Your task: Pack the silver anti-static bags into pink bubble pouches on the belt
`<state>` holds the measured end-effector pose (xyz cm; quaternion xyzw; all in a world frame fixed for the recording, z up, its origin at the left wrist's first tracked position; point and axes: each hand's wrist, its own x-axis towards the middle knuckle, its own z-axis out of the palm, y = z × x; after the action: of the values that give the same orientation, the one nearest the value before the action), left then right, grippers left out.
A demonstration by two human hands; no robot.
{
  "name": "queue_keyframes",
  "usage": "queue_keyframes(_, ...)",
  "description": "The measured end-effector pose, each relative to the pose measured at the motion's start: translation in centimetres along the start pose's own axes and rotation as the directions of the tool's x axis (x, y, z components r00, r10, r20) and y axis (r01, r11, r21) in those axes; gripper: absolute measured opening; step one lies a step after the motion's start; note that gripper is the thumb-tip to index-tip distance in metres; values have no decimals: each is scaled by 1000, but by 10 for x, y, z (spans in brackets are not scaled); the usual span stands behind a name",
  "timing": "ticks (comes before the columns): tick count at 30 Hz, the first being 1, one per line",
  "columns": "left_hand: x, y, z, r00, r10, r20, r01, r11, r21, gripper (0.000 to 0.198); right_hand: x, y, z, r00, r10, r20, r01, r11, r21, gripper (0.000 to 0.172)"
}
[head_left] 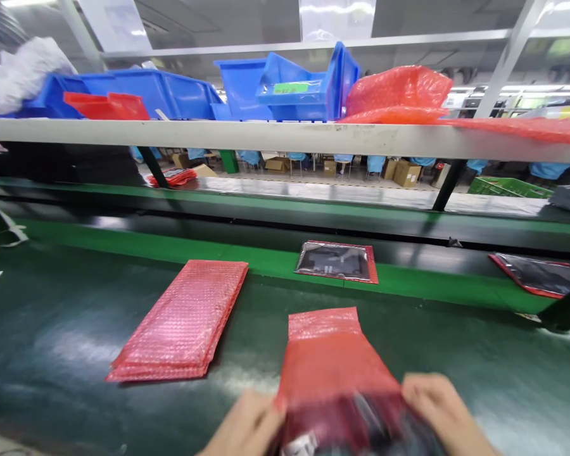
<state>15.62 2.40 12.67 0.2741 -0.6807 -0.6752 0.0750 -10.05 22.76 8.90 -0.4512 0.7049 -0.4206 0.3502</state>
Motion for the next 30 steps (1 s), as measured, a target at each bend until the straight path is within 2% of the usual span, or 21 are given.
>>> queue_keyframes(1,12,14,-3,1000,18,-12,-19,1000,-12,56,13,-17,-11,999,-2,-47,7,993,117,62)
queue_keyframes(3,34,44,-6,998,57,0,-56,994,-90,57,37,-52,-30,991,-53,-122,84,960,268,50)
queue_keyframes(5,48,69,-7,998,58,-7,-58,989,-138,52,56,-80,-43,973,-89,-212,155,935,320,39)
queue_keyframes(7,55,85,-6,1000,10,-17,-13,990,-142,46,68,-93,-49,958,-101,-269,192,922,335,33)
queue_keyframes(11,60,96,-1,997,-72,-1,71,990,-126,42,72,-86,-55,940,-108,-324,216,922,322,31)
queue_keyframes(15,65,110,6,999,-20,41,25,992,-121,46,61,-80,-72,907,-148,-394,276,916,291,32)
queue_keyframes(18,78,122,11,996,42,81,-31,992,-125,48,56,-79,-85,869,-156,-470,320,901,294,30)
queue_keyframes(21,95,135,16,992,27,120,-14,994,-108,47,56,-76,-94,843,-109,-527,299,909,291,26)
queue_keyframes(24,103,151,21,994,16,106,-8,997,-81,43,51,-75,-100,818,-102,-566,300,915,270,24)
queue_keyframes(27,102,163,26,994,57,94,-51,997,-65,44,41,-76,-101,757,-160,-633,388,890,238,26)
queue_keyframes(30,100,160,34,992,70,103,-61,995,-84,47,36,-80,-97,667,-220,-712,459,874,160,32)
